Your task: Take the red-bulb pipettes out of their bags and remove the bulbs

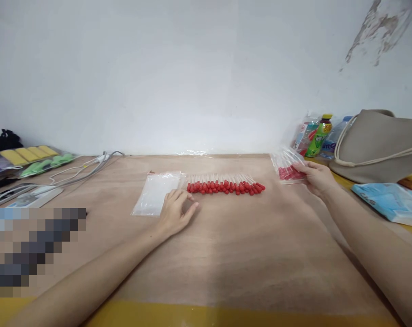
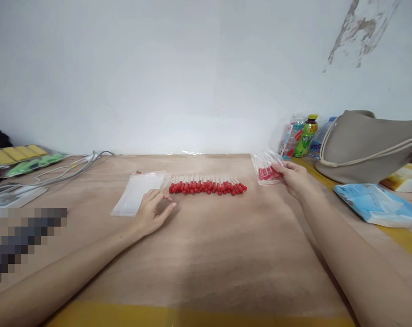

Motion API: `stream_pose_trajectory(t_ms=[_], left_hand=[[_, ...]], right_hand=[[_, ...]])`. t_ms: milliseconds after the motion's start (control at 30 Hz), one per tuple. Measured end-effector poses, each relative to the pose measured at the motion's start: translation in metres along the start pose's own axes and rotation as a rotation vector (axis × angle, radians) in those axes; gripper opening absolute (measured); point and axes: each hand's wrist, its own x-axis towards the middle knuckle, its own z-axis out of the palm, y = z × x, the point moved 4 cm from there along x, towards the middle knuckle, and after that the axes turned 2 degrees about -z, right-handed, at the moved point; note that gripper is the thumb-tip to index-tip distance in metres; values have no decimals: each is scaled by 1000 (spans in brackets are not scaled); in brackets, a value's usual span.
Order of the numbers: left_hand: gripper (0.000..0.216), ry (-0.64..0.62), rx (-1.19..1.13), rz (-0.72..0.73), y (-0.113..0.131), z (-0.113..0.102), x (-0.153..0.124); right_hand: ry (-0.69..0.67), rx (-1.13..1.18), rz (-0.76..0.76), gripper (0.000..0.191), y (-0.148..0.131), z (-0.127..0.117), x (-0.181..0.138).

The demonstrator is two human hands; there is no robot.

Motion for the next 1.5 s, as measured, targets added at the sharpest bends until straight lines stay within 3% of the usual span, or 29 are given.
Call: stream_pose_trajectory(t_ms=[100,167,267,367,433,500,600,667,800,933,1133,1333,1500], left_hand=[[12,-1,-87,37,0,2,-6],[11,38,-150,30,1,1,-5],[12,54,-231,25,6,0,-5],[14,-6,-306,67,15,0,-8],[23,-105,-356,147,23,0,-11],[38,-252,-391,261,30,2,-15],[45,-418,-375,338,32,7,-20],[41,-448,-347,323,28,10,-21],[38,-438,-328,333,24,14,-19],[36,-394,-301,400,24,11,-14],[26,-383,-217,436,33,6,-6],[26,-334,-118,523,56,25,7],[24,-329,-77,525,54,37,13]], right_hand=[[-224,106,55,33,-30,28,-21],[-571,201,126,34,-49,63,-50],[-998,210,110,34,-70,117,-100],[-1170,256,163,37,-74,160,-132],[-1120,310,175,43,-73,177,-137],[-963,390,185,47,-70,182,-133],[-654,433,285,38,-61,169,-127],[-570,407,405,33,-55,157,-131],[-726,342,570,37,-56,144,-151],[-794,295,581,47,-65,143,-162],[-673,276,367,44,-69,146,-160],[-704,215,-135,32,-66,143,-157],[-666,-54,-535,29,-67,135,-154]])
